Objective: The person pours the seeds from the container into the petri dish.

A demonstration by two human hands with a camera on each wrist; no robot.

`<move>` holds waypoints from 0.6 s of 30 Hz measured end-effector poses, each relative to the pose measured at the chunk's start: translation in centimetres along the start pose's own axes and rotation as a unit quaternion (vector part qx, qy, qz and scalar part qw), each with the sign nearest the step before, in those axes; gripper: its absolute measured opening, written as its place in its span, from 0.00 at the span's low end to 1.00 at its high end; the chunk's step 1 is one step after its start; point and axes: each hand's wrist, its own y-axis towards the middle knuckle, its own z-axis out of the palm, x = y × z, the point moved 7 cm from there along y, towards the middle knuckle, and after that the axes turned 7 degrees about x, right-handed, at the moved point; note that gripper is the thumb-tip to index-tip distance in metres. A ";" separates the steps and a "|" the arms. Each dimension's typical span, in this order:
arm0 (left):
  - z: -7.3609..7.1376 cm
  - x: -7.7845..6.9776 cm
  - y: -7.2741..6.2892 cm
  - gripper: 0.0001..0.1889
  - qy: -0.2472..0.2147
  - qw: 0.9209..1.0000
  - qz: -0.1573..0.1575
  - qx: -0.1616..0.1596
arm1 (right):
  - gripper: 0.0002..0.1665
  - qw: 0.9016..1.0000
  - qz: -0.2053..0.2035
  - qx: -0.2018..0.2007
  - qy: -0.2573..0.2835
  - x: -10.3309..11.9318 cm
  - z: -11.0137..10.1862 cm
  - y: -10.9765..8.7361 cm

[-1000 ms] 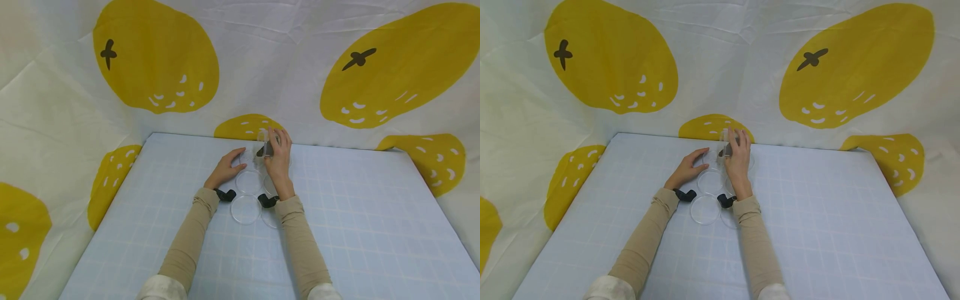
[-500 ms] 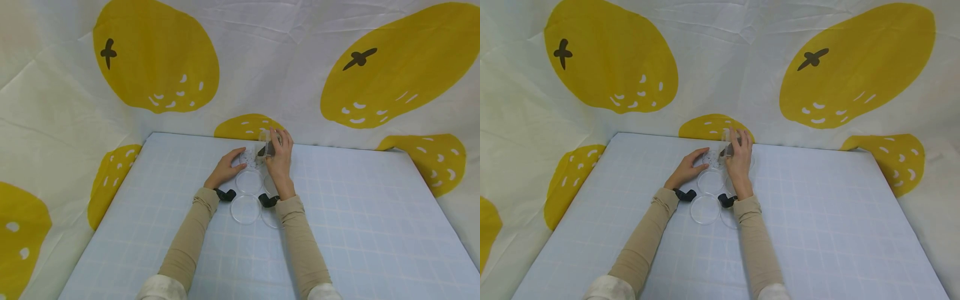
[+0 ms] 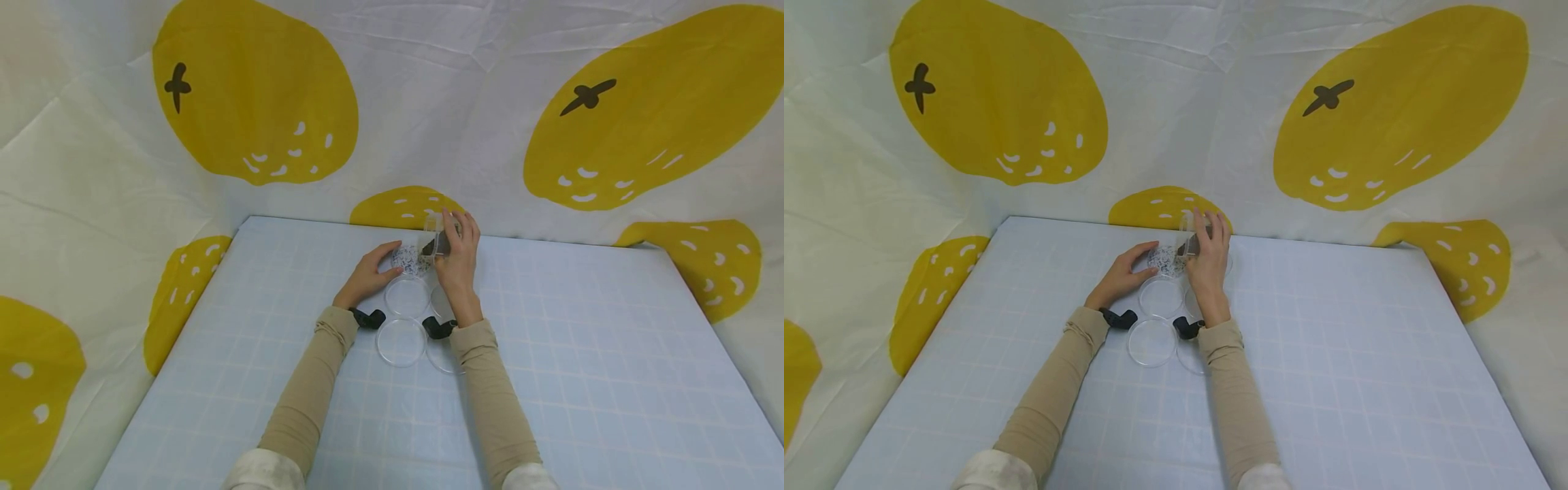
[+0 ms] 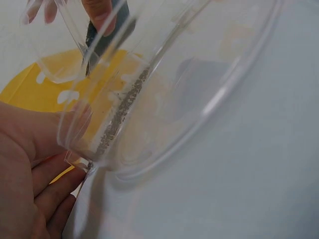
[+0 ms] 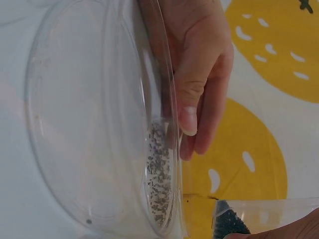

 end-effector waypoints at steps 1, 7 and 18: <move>0.0 0.0 0.0 0.32 -0.001 1.000 0.000 0.000 | 0.53 1.000 0.001 0.000 0.000 0.0 0.0 0.0; 0.0 0.1 0.0 0.32 -0.001 1.000 0.005 -0.001 | 0.55 1.000 -0.003 -0.015 0.005 -0.2 -0.2 -0.1; 0.0 0.1 0.0 0.32 0.004 1.000 0.013 -0.005 | 0.54 1.000 -0.005 -0.018 0.000 -0.4 -0.2 -0.1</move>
